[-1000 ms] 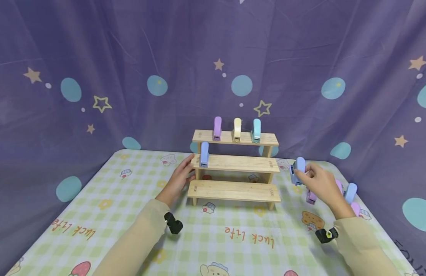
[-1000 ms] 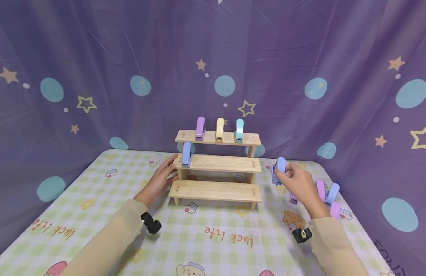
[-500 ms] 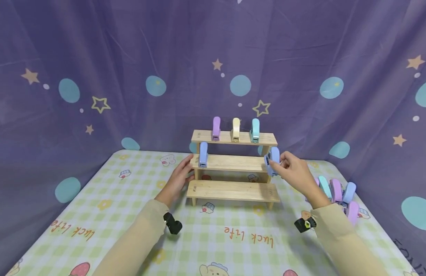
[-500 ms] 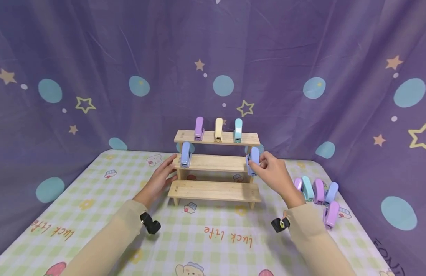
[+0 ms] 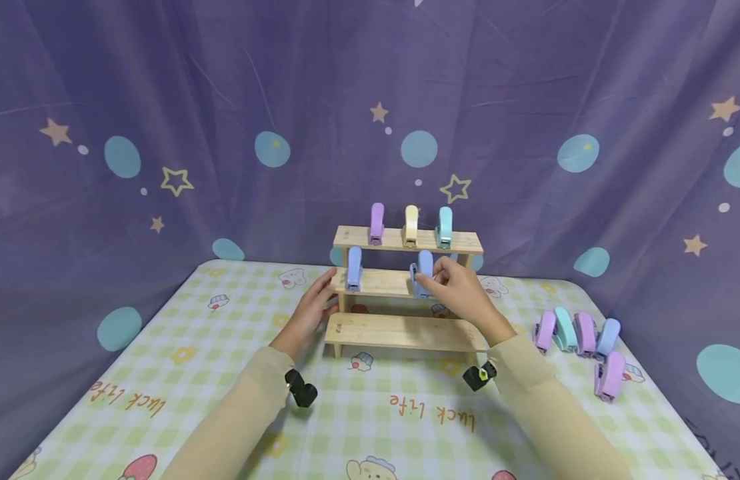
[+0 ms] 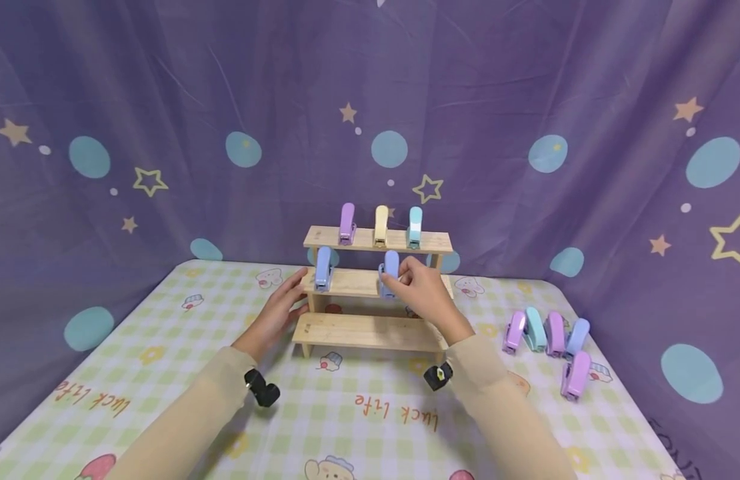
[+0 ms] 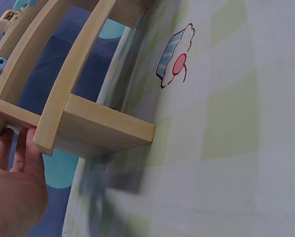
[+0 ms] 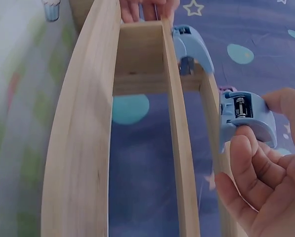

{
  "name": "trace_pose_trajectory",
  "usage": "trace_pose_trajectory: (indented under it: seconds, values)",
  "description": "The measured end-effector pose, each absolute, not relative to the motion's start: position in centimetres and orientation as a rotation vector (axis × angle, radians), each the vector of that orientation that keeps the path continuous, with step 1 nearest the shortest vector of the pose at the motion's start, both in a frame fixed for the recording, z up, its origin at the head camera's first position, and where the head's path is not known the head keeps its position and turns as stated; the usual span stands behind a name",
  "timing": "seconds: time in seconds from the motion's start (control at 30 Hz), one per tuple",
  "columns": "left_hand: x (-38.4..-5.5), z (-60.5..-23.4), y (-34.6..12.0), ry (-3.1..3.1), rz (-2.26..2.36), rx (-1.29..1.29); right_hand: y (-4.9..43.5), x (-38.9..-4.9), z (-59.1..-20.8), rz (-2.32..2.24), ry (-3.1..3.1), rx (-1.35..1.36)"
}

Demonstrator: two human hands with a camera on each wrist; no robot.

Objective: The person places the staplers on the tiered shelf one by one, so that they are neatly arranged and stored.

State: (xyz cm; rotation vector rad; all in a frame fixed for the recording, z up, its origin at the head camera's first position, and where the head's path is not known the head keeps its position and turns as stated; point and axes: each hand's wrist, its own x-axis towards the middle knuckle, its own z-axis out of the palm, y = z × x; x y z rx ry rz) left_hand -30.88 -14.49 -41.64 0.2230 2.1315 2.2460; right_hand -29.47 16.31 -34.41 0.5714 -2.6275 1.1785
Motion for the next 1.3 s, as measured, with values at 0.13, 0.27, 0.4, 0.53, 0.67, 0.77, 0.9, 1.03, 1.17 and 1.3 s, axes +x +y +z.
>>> trace_pose_trajectory:
  seconds: [0.13,0.27,0.4,0.53,0.67,0.77,0.9,1.03,1.17,1.3]
  values:
    - [-30.8,-41.5,-14.5,2.108,2.259,0.230,14.6,-30.2,-34.4,1.221,-2.627,0.583]
    - [-30.7,-41.4,-14.5,2.086,2.266,0.246,13.3,-30.9,-34.5,1.260,-2.636,0.581]
    - [-30.6,-41.5,-14.5,2.087,2.260,0.241,12.2,-31.6,-34.9,1.303,-2.647,0.568]
    - [-30.7,-41.7,-14.5,2.106,2.257,0.240,11.5,-32.1,-35.3,1.352,-2.634,0.543]
    - [-30.9,-41.8,-14.5,2.120,2.254,0.251,11.0,-32.5,-35.9,1.362,-2.628,0.498]
    - [-30.9,-41.7,-14.4,2.133,2.249,0.258,10.8,-32.7,-36.1,1.359,-2.622,0.480]
    - [-30.9,-41.7,-14.4,2.136,2.245,0.264,10.6,-32.6,-36.2,1.346,-2.629,0.447]
    - [-30.8,-41.7,-14.4,2.127,2.247,0.255,10.3,-32.4,-36.5,1.320,-2.630,0.401]
    - [-30.7,-41.7,-14.4,2.136,2.247,0.253,9.9,-32.5,-36.7,1.272,-2.621,0.400]
    - [-30.6,-41.7,-14.5,2.130,2.257,0.240,9.7,-32.5,-36.8,1.236,-2.620,0.407]
